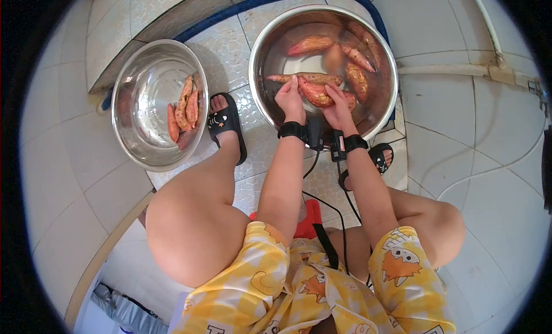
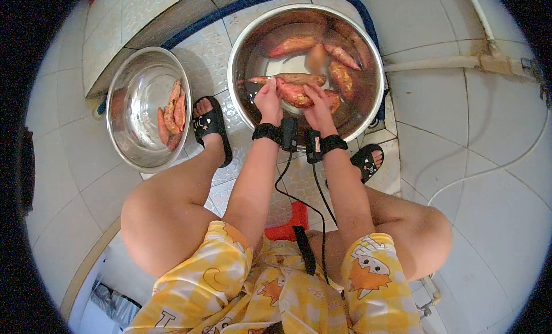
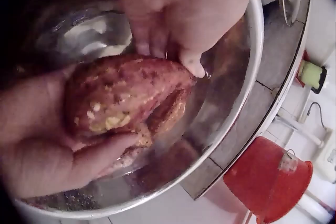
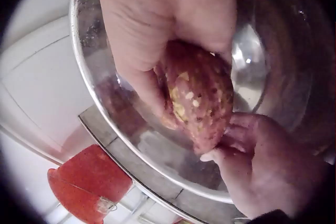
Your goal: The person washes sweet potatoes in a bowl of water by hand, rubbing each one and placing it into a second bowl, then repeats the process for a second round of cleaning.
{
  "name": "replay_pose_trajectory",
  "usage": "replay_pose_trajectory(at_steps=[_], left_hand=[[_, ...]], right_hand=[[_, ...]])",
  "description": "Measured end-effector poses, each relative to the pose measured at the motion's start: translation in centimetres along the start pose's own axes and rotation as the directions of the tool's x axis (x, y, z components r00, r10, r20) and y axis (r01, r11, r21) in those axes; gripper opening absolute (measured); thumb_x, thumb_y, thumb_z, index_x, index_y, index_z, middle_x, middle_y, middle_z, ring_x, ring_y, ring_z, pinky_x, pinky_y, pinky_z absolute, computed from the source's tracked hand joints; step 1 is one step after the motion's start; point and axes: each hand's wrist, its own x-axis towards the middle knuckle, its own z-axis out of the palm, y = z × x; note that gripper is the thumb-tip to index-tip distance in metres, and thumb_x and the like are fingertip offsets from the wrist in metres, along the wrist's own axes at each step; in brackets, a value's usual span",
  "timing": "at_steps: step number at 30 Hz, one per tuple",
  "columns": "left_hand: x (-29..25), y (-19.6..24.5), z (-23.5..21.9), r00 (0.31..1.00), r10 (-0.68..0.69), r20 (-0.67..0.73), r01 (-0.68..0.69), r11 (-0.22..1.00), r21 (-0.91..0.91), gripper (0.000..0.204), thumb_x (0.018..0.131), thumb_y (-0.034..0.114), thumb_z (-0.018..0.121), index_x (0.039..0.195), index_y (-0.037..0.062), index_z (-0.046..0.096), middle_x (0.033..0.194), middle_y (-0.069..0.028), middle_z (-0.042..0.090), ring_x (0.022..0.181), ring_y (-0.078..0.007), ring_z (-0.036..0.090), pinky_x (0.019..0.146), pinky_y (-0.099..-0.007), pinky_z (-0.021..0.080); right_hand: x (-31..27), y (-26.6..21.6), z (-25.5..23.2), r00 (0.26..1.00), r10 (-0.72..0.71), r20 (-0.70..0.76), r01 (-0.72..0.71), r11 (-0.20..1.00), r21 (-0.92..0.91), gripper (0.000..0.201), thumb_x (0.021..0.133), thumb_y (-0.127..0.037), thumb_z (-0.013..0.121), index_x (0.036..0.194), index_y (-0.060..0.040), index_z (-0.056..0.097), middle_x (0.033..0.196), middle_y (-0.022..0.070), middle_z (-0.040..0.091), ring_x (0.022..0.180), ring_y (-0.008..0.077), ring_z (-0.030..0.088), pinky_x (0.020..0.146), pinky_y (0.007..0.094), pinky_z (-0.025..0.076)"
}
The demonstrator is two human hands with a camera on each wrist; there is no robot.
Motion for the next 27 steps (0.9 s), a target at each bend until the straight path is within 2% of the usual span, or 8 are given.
replay_pose_trajectory(at_steps=[5, 8, 11, 14, 17, 21, 25, 27], left_hand=[[1.5, -2.9, -1.0, 0.981, -0.07, -0.183, 0.051, 0.993, -0.108, 0.023, 0.084, 0.019, 0.058, 0.087, -0.0031, 0.057, 0.084, -0.0088, 0.061, 0.074, -0.0188, 0.06, 0.068, -0.0293, 0.05], [-0.4, -1.2, -0.3, 0.975, -0.132, -0.181, 0.09, 0.971, -0.221, 0.02, 0.082, 0.018, 0.06, 0.081, -0.0018, 0.058, 0.077, -0.01, 0.061, 0.065, -0.0175, 0.058, 0.061, -0.0259, 0.045], [1.2, -1.9, -1.7, 0.96, -0.274, -0.064, 0.258, 0.948, -0.188, 0.025, 0.087, 0.025, 0.051, 0.096, 0.0017, 0.054, 0.095, -0.0103, 0.058, 0.086, -0.0209, 0.057, 0.075, -0.0337, 0.047], [0.2, 0.1, -1.7, 0.905, -0.42, 0.068, 0.423, 0.871, -0.25, 0.027, 0.09, 0.027, 0.044, 0.1, 0.0033, 0.052, 0.1, -0.0102, 0.055, 0.09, -0.0191, 0.053, 0.078, -0.0339, 0.045], [1.9, -4.8, -1.8, 1.0, -0.011, 0.007, 0.009, 0.979, 0.203, 0.031, 0.091, 0.03, 0.041, 0.101, 0.0017, 0.048, 0.1, -0.0098, 0.053, 0.09, -0.0178, 0.051, 0.077, -0.0332, 0.044], [1.2, -4.3, -1.5, 0.99, 0.035, -0.138, 0.032, 0.892, 0.451, 0.033, 0.091, 0.028, 0.039, 0.099, -0.0032, 0.047, 0.094, -0.0123, 0.053, 0.084, -0.0201, 0.052, 0.074, -0.0332, 0.042], [0.3, -2.9, -0.9, 0.985, 0.037, -0.169, 0.026, 0.934, 0.356, 0.032, 0.091, 0.025, 0.036, 0.101, -0.0037, 0.046, 0.093, -0.012, 0.054, 0.082, -0.021, 0.052, 0.073, -0.0326, 0.043], [0.0, -2.1, -0.5, 0.992, -0.043, -0.121, 0.07, 0.971, 0.229, 0.03, 0.092, 0.025, 0.036, 0.101, -0.0018, 0.045, 0.092, -0.0112, 0.054, 0.082, -0.0205, 0.053, 0.074, -0.0329, 0.044]], right_hand=[[0.0, 0.5, -0.4, 0.999, -0.036, -0.03, 0.034, 0.997, -0.066, 0.027, 0.078, -0.005, 0.06, 0.103, -0.0047, 0.049, 0.103, 0.0097, 0.052, 0.095, 0.0208, 0.053, 0.081, 0.0339, 0.046], [-0.6, 0.2, -0.2, 0.999, -0.022, -0.032, 0.018, 0.993, -0.116, 0.028, 0.077, -0.004, 0.06, 0.102, -0.0041, 0.049, 0.101, 0.0097, 0.052, 0.093, 0.0211, 0.054, 0.078, 0.034, 0.047], [-0.6, 0.5, -0.1, 0.998, -0.03, -0.052, 0.022, 0.991, -0.134, 0.029, 0.076, -0.004, 0.061, 0.102, -0.0039, 0.049, 0.1, 0.0098, 0.052, 0.092, 0.0213, 0.055, 0.077, 0.0337, 0.047], [-0.3, 0.9, 0.0, 0.997, -0.039, -0.07, 0.029, 0.989, -0.146, 0.029, 0.077, -0.005, 0.061, 0.103, -0.0043, 0.048, 0.1, 0.0097, 0.052, 0.091, 0.0209, 0.054, 0.076, 0.0335, 0.047], [0.2, 1.2, -0.7, 0.998, -0.04, -0.04, 0.03, 0.978, -0.208, 0.03, 0.077, -0.006, 0.062, 0.104, -0.0051, 0.048, 0.099, 0.009, 0.053, 0.09, 0.0199, 0.054, 0.075, 0.0328, 0.047], [-0.4, 1.4, -0.7, 0.999, 0.014, -0.033, -0.022, 0.967, -0.253, 0.03, 0.078, -0.008, 0.062, 0.104, -0.0062, 0.048, 0.097, 0.0077, 0.053, 0.088, 0.0169, 0.054, 0.073, 0.0295, 0.047], [-0.3, 1.5, -0.7, 0.999, 0.051, -0.015, -0.053, 0.944, -0.327, 0.028, 0.079, -0.009, 0.062, 0.104, -0.0067, 0.049, 0.097, 0.0071, 0.054, 0.087, 0.016, 0.054, 0.073, 0.0287, 0.046], [0.2, 1.6, -1.0, 0.999, 0.038, 0.036, -0.026, 0.958, -0.285, 0.028, 0.079, -0.01, 0.062, 0.104, -0.0066, 0.049, 0.097, 0.0069, 0.054, 0.088, 0.0164, 0.054, 0.073, 0.0294, 0.046]])
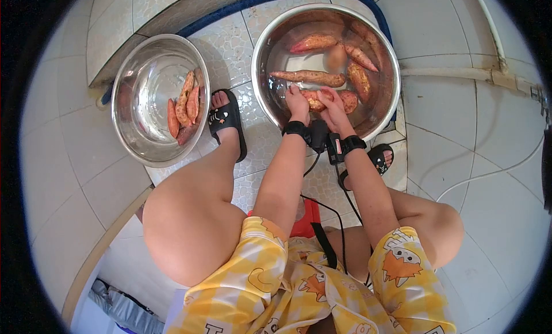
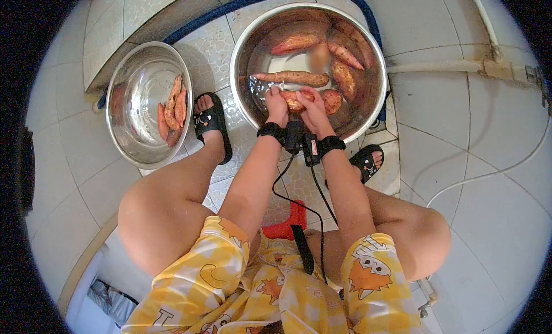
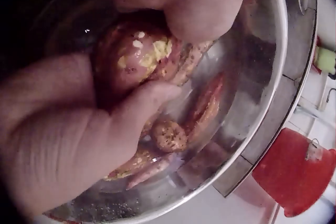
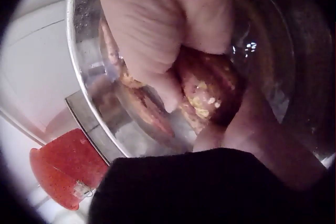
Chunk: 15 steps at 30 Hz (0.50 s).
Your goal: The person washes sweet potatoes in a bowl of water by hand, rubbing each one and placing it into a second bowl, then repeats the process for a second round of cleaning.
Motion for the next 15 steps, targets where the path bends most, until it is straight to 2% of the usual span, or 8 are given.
replay_pose_trajectory(at_steps=[1, 4, 7, 8, 9, 12, 13, 15], left_hand=[[-0.2, 0.3, 0.0, 0.999, -0.031, 0.037, 0.034, 0.997, -0.062, 0.029, 0.093, 0.025, 0.036, 0.101, -0.0008, 0.045, 0.092, -0.0108, 0.053, 0.082, -0.0202, 0.053, 0.075, -0.033, 0.044], [0.8, 0.0, -0.6, 0.93, -0.094, 0.355, 0.19, 0.951, -0.246, 0.026, 0.093, 0.025, 0.035, 0.1, 0.0021, 0.044, 0.091, -0.0095, 0.052, 0.082, -0.0193, 0.053, 0.076, -0.0344, 0.045], [0.4, 0.1, -0.1, 0.953, -0.074, 0.294, 0.145, 0.963, -0.225, 0.023, 0.093, 0.023, 0.035, 0.099, 0.003, 0.044, 0.091, -0.0086, 0.052, 0.082, -0.0199, 0.053, 0.077, -0.0358, 0.045], [0.0, 0.1, 0.0, 0.962, -0.069, 0.264, 0.128, 0.968, -0.215, 0.023, 0.093, 0.023, 0.035, 0.099, 0.0029, 0.044, 0.091, -0.0084, 0.052, 0.082, -0.02, 0.053, 0.077, -0.0358, 0.045], [-0.1, 0.2, 0.3, 0.985, -0.039, 0.168, 0.063, 0.988, -0.138, 0.024, 0.093, 0.024, 0.036, 0.099, 0.002, 0.044, 0.092, -0.0089, 0.053, 0.082, -0.0196, 0.052, 0.076, -0.0342, 0.044], [-1.0, 0.7, 0.9, 0.999, -0.04, 0.006, 0.04, 0.997, 0.071, 0.026, 0.093, 0.024, 0.037, 0.098, 0.0005, 0.045, 0.093, -0.0095, 0.053, 0.081, -0.0188, 0.052, 0.074, -0.0323, 0.043], [-1.1, 0.7, 0.9, 1.0, -0.02, 0.02, 0.02, 1.0, 0.022, 0.027, 0.093, 0.024, 0.036, 0.097, -0.0006, 0.046, 0.089, -0.0098, 0.054, 0.077, -0.0183, 0.052, 0.072, -0.0315, 0.043], [-0.9, 0.9, 0.7, 0.999, -0.03, -0.022, 0.031, 0.999, 0.04, 0.027, 0.093, 0.024, 0.036, 0.096, -0.0006, 0.046, 0.086, -0.0094, 0.055, 0.075, -0.0185, 0.052, 0.071, -0.0313, 0.043]], right_hand=[[0.1, 0.1, -0.2, 1.0, -0.015, 0.02, 0.015, 1.0, 0.021, 0.028, 0.08, -0.011, 0.061, 0.104, -0.0065, 0.049, 0.097, 0.0068, 0.054, 0.088, 0.0166, 0.054, 0.073, 0.0298, 0.046], [0.2, -0.1, -0.4, 0.997, -0.04, -0.064, 0.05, 0.984, 0.171, 0.027, 0.081, -0.013, 0.06, 0.104, -0.0064, 0.049, 0.098, 0.0066, 0.054, 0.089, 0.0177, 0.054, 0.075, 0.0305, 0.046], [0.3, -0.1, -0.6, 0.993, -0.03, -0.112, 0.049, 0.984, 0.17, 0.026, 0.082, -0.015, 0.059, 0.105, -0.006, 0.049, 0.098, 0.007, 0.053, 0.091, 0.0185, 0.054, 0.076, 0.0304, 0.046], [0.3, -0.1, -0.9, 0.996, -0.025, -0.086, 0.036, 0.991, 0.131, 0.026, 0.082, -0.015, 0.058, 0.105, -0.0061, 0.049, 0.098, 0.0074, 0.053, 0.091, 0.0188, 0.054, 0.077, 0.0307, 0.046], [0.4, -0.1, -1.0, 0.998, -0.018, -0.059, 0.023, 0.996, 0.091, 0.026, 0.083, -0.015, 0.058, 0.105, -0.0061, 0.048, 0.099, 0.0079, 0.053, 0.092, 0.0191, 0.054, 0.078, 0.031, 0.046], [-0.3, -0.4, -0.5, 1.0, 0.01, -0.024, -0.009, 0.997, 0.072, 0.027, 0.083, -0.015, 0.057, 0.107, -0.0063, 0.048, 0.099, 0.0083, 0.053, 0.092, 0.0182, 0.054, 0.077, 0.0303, 0.046], [-0.7, -0.8, 0.2, 1.0, 0.02, -0.023, -0.018, 0.996, 0.082, 0.027, 0.083, -0.015, 0.057, 0.107, -0.0064, 0.047, 0.099, 0.0083, 0.054, 0.091, 0.0176, 0.054, 0.076, 0.0297, 0.046], [-0.3, -0.6, -0.2, 0.999, 0.041, -0.015, -0.041, 0.999, -0.016, 0.027, 0.083, -0.014, 0.057, 0.107, -0.0065, 0.047, 0.099, 0.008, 0.054, 0.091, 0.017, 0.054, 0.076, 0.0295, 0.046]])
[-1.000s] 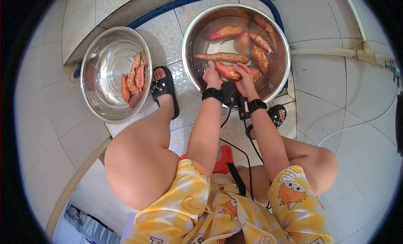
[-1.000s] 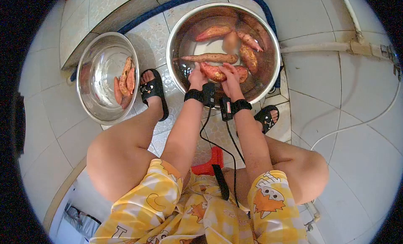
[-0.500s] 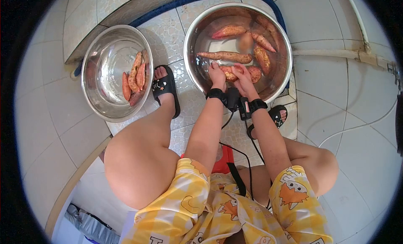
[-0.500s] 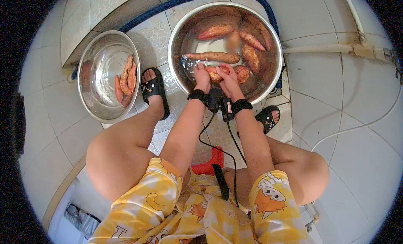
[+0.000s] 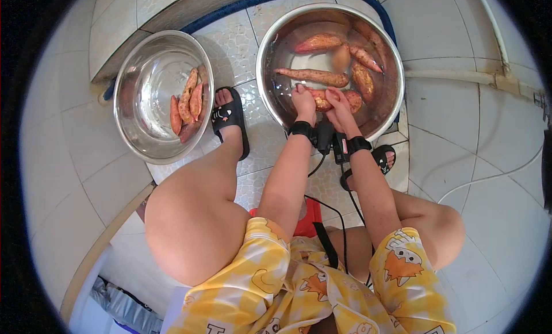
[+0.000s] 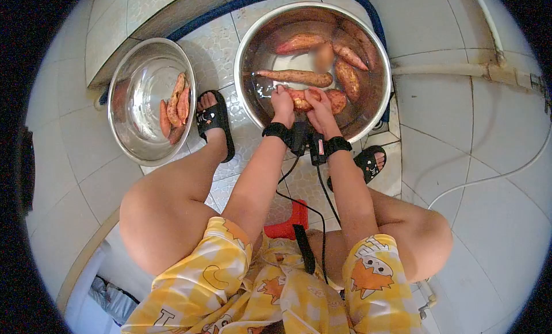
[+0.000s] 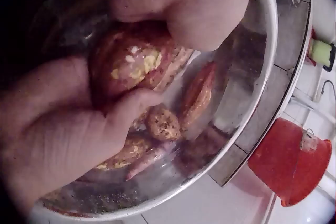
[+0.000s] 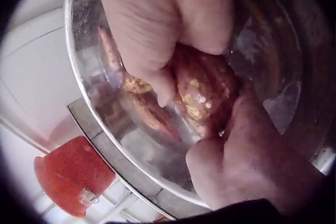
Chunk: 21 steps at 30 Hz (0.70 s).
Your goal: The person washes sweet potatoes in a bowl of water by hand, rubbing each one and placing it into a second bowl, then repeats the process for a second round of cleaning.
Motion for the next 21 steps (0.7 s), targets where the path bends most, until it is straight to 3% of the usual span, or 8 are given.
replay_pose_trajectory(at_steps=[4, 7, 10, 13, 16, 21], left_hand=[[0.9, -0.6, -0.5, 1.0, 0.027, -0.004, -0.027, 0.998, -0.061, 0.027, 0.093, 0.023, 0.035, 0.092, -0.0003, 0.047, 0.081, -0.0088, 0.055, 0.071, -0.0192, 0.053, 0.072, -0.0318, 0.044], [1.9, -1.0, -0.9, 0.985, -0.008, 0.17, 0.016, 0.999, -0.043, 0.023, 0.092, 0.021, 0.036, 0.094, 0.0003, 0.045, 0.085, -0.0093, 0.054, 0.075, -0.0192, 0.054, 0.074, -0.0329, 0.045], [2.0, -1.2, -0.5, 0.961, -0.038, 0.274, 0.088, 0.981, -0.171, 0.017, 0.09, 0.016, 0.041, 0.099, 0.0013, 0.042, 0.095, -0.0097, 0.052, 0.083, -0.0192, 0.052, 0.078, -0.0348, 0.045], [-0.4, 0.5, -0.4, 0.872, 0.045, 0.487, 0.147, 0.926, -0.349, 0.019, 0.087, 0.007, 0.045, 0.104, 0.002, 0.039, 0.103, -0.0098, 0.048, 0.092, -0.0197, 0.05, 0.081, -0.0363, 0.044], [-0.5, -0.1, 0.0, 0.93, 0.02, 0.367, 0.095, 0.951, -0.293, 0.023, 0.083, 0.0, 0.046, 0.105, 0.0017, 0.039, 0.103, -0.0095, 0.047, 0.093, -0.0198, 0.049, 0.083, -0.0369, 0.043], [0.5, -0.6, 0.4, 0.958, 0.044, 0.285, -0.024, 0.997, -0.074, 0.031, 0.08, 0.001, 0.05, 0.109, 0.0001, 0.038, 0.105, -0.0102, 0.048, 0.094, -0.0191, 0.048, 0.083, -0.0295, 0.039]], right_hand=[[0.1, 0.4, 0.1, 0.996, -0.061, 0.059, 0.059, 0.998, 0.02, 0.028, 0.082, -0.015, 0.058, 0.106, -0.0059, 0.048, 0.099, 0.0076, 0.054, 0.09, 0.0168, 0.054, 0.076, 0.0295, 0.045], [-0.1, 0.3, 0.6, 0.996, -0.087, -0.035, 0.09, 0.992, 0.083, 0.027, 0.082, -0.014, 0.059, 0.105, -0.0051, 0.048, 0.099, 0.008, 0.054, 0.092, 0.0173, 0.054, 0.079, 0.0305, 0.045], [0.2, -0.4, 0.0, 0.997, -0.067, -0.037, 0.072, 0.983, 0.171, 0.026, 0.083, -0.014, 0.058, 0.104, -0.0046, 0.048, 0.1, 0.0085, 0.054, 0.093, 0.0186, 0.054, 0.08, 0.0315, 0.045], [0.9, -0.5, -0.7, 0.997, -0.06, -0.041, 0.068, 0.975, 0.212, 0.023, 0.083, -0.014, 0.057, 0.103, -0.0042, 0.049, 0.101, 0.0097, 0.054, 0.094, 0.0208, 0.053, 0.082, 0.0333, 0.044], [0.7, -0.5, -0.3, 0.988, -0.09, -0.125, 0.116, 0.968, 0.224, 0.022, 0.084, -0.014, 0.056, 0.102, -0.0038, 0.05, 0.1, 0.01, 0.054, 0.093, 0.022, 0.054, 0.082, 0.0337, 0.045], [0.0, -0.7, 0.0, 0.994, -0.08, -0.078, 0.093, 0.98, 0.176, 0.022, 0.083, -0.013, 0.057, 0.102, -0.0036, 0.05, 0.097, 0.009, 0.054, 0.091, 0.0209, 0.054, 0.08, 0.033, 0.045]])
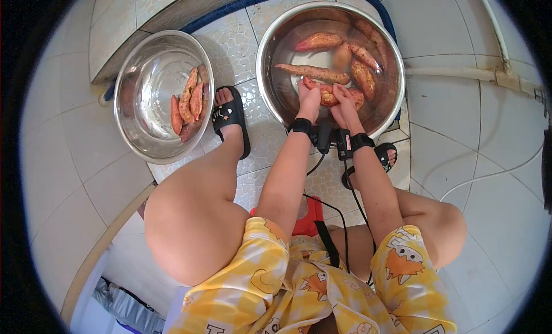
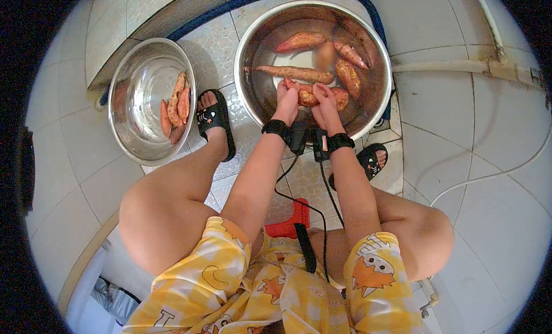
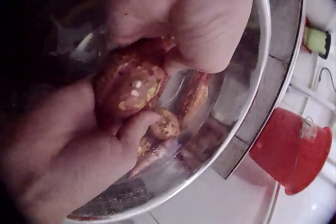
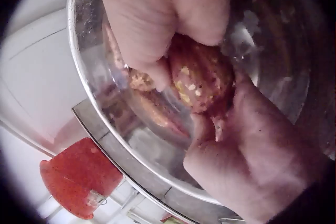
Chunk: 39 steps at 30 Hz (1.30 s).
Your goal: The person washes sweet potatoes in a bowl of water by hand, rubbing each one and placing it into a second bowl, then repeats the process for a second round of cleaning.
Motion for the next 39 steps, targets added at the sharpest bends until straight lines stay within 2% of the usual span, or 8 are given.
replay_pose_trajectory(at_steps=[7, 15, 24, 28, 29, 33, 36, 39], left_hand=[[1.8, -2.3, -1.2, 0.953, 0.011, -0.303, 0.027, 0.993, 0.119, 0.014, 0.084, 0.007, 0.048, 0.096, 0.004, 0.041, 0.089, -0.0056, 0.048, 0.077, -0.0158, 0.05, 0.07, -0.0296, 0.045], [0.5, 1.1, -1.4, 0.962, -0.121, 0.246, 0.198, 0.927, -0.317, 0.017, 0.082, -0.004, 0.043, 0.096, 0.0048, 0.04, 0.099, -0.0082, 0.048, 0.088, -0.0212, 0.052, 0.081, -0.0357, 0.045], [0.1, 0.7, -1.3, 0.965, -0.247, 0.088, 0.252, 0.966, -0.058, 0.026, 0.081, 0.004, 0.04, 0.106, 0.0026, 0.035, 0.106, -0.0151, 0.047, 0.096, -0.025, 0.053, 0.072, -0.0412, 0.051], [1.9, -2.9, -1.9, 0.953, 0.087, -0.291, 0.015, 0.944, 0.331, 0.033, 0.081, 0.011, 0.039, 0.113, 0.0004, 0.034, 0.105, -0.0183, 0.048, 0.092, -0.0269, 0.054, 0.074, -0.0395, 0.048], [1.7, -3.1, -1.9, 0.91, 0.026, -0.414, 0.113, 0.944, 0.309, 0.037, 0.084, 0.017, 0.039, 0.115, -0.001, 0.033, 0.106, -0.0189, 0.048, 0.09, -0.0285, 0.053, 0.075, -0.0384, 0.046], [1.1, -2.0, -2.2, 0.889, -0.053, -0.456, 0.141, 0.977, 0.16, 0.04, 0.085, 0.028, 0.042, 0.112, -0.0003, 0.039, 0.113, -0.0202, 0.049, 0.103, -0.0328, 0.048, 0.086, -0.0392, 0.036], [1.7, -2.4, -3.3, 0.982, -0.063, -0.179, 0.067, 0.998, 0.017, 0.046, 0.081, 0.025, 0.054, 0.112, 0.0017, 0.03, 0.105, -0.0139, 0.046, 0.085, -0.0248, 0.054, 0.065, -0.0364, 0.05], [1.2, -2.9, -2.4, 0.979, 0.023, -0.202, 0.03, 0.966, 0.257, 0.05, 0.074, 0.014, 0.064, 0.11, 0.0041, 0.031, 0.102, -0.0095, 0.045, 0.087, -0.021, 0.052, 0.069, -0.0338, 0.048]], right_hand=[[0.4, 0.4, -0.4, 0.995, 0.03, 0.091, -0.001, 0.953, -0.304, 0.021, 0.082, -0.01, 0.057, 0.102, -0.0057, 0.051, 0.098, 0.0068, 0.054, 0.09, 0.0168, 0.054, 0.078, 0.0307, 0.045], [0.6, 0.4, 0.0, 1.0, -0.005, -0.022, 0.006, 0.999, 0.033, 0.023, 0.083, -0.013, 0.057, 0.103, -0.0042, 0.049, 0.099, 0.0083, 0.052, 0.093, 0.0205, 0.053, 0.081, 0.0332, 0.044], [0.8, 0.8, -0.5, 0.996, 0.068, 0.06, -0.054, 0.975, -0.215, 0.03, 0.082, -0.014, 0.057, 0.108, -0.0026, 0.046, 0.106, 0.0079, 0.05, 0.098, 0.0173, 0.049, 0.084, 0.0305, 0.04], [0.6, -0.1, 0.2, 0.98, 0.184, 0.076, -0.117, 0.84, -0.53, 0.034, 0.081, -0.018, 0.058, 0.11, -0.0027, 0.048, 0.107, 0.0068, 0.051, 0.098, 0.0135, 0.048, 0.083, 0.0262, 0.038], [0.9, -0.1, 0.1, 0.978, 0.158, 0.136, -0.042, 0.789, -0.612, 0.034, 0.081, -0.019, 0.059, 0.108, -0.0023, 0.05, 0.105, 0.0064, 0.052, 0.096, 0.013, 0.048, 0.083, 0.0258, 0.038], [1.3, 0.2, -0.3, 0.974, 0.032, 0.224, 0.145, 0.672, -0.726, 0.029, 0.081, -0.022, 0.058, 0.1, 0.0006, 0.057, 0.09, 0.0057, 0.059, 0.085, 0.0138, 0.053, 0.076, 0.0259, 0.041], [1.8, 1.1, -0.3, 0.947, -0.167, 0.276, 0.322, 0.516, -0.794, 0.029, 0.083, -0.023, 0.053, 0.095, 0.0032, 0.057, 0.083, 0.0102, 0.061, 0.076, 0.0202, 0.057, 0.069, 0.0288, 0.044], [2.3, 1.5, -0.9, 0.918, -0.208, 0.338, 0.384, 0.247, -0.89, 0.03, 0.085, -0.023, 0.046, 0.088, 0.0049, 0.056, 0.08, 0.0188, 0.06, 0.074, 0.0307, 0.057, 0.067, 0.0344, 0.045]])
